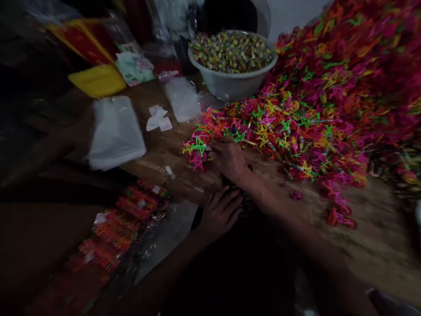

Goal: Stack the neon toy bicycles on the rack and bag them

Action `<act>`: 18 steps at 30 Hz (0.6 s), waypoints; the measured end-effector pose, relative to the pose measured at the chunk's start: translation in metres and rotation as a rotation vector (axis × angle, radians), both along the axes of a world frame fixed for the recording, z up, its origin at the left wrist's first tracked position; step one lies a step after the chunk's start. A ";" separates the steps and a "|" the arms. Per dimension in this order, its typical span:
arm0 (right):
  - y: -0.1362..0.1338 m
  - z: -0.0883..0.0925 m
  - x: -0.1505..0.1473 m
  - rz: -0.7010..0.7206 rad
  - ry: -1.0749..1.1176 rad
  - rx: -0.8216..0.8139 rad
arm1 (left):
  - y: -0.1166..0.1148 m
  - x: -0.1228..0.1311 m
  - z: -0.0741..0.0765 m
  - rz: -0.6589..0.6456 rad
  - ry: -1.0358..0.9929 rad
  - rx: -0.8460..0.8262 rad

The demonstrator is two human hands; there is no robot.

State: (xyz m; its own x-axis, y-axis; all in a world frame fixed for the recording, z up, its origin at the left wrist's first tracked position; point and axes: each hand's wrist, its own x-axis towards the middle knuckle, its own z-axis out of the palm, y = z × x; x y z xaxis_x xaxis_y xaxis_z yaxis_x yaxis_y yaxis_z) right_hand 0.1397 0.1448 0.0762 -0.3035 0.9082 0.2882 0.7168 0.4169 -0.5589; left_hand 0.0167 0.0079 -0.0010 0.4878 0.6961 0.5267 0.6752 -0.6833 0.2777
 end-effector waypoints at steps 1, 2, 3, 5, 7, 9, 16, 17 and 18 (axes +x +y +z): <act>-0.013 0.001 0.011 0.005 0.042 0.000 | 0.000 0.003 0.000 0.011 -0.008 0.013; -0.028 0.000 0.023 -0.003 0.099 -0.006 | -0.002 0.005 -0.001 0.020 -0.021 0.019; -0.044 -0.003 0.033 -0.030 0.170 -0.021 | -0.004 0.007 0.000 0.028 -0.039 0.019; -0.074 -0.016 0.048 -0.163 0.343 -0.076 | -0.009 0.009 0.002 0.037 -0.096 0.018; -0.095 -0.033 0.056 -0.312 0.504 -0.130 | -0.009 0.007 0.008 0.037 -0.185 0.011; -0.104 -0.047 0.057 -0.391 0.633 -0.196 | -0.001 0.002 0.016 0.069 -0.273 -0.011; -0.098 -0.051 0.053 -0.300 0.729 -0.280 | 0.056 -0.019 0.015 0.213 -0.129 -0.256; -0.098 -0.048 0.053 -0.278 0.697 -0.272 | 0.057 -0.020 0.012 0.214 -0.127 -0.273; -0.097 -0.046 0.052 -0.253 0.669 -0.270 | 0.055 -0.021 0.009 0.227 -0.139 -0.280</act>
State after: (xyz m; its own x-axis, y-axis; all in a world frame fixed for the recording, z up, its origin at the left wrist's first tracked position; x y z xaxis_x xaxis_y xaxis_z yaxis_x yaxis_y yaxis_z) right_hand 0.1920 0.0473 0.0306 0.0845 0.9918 0.0956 0.2452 0.0723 -0.9668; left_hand -0.0042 0.0631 0.0082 0.2421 0.9045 0.3510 0.7432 -0.4055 0.5322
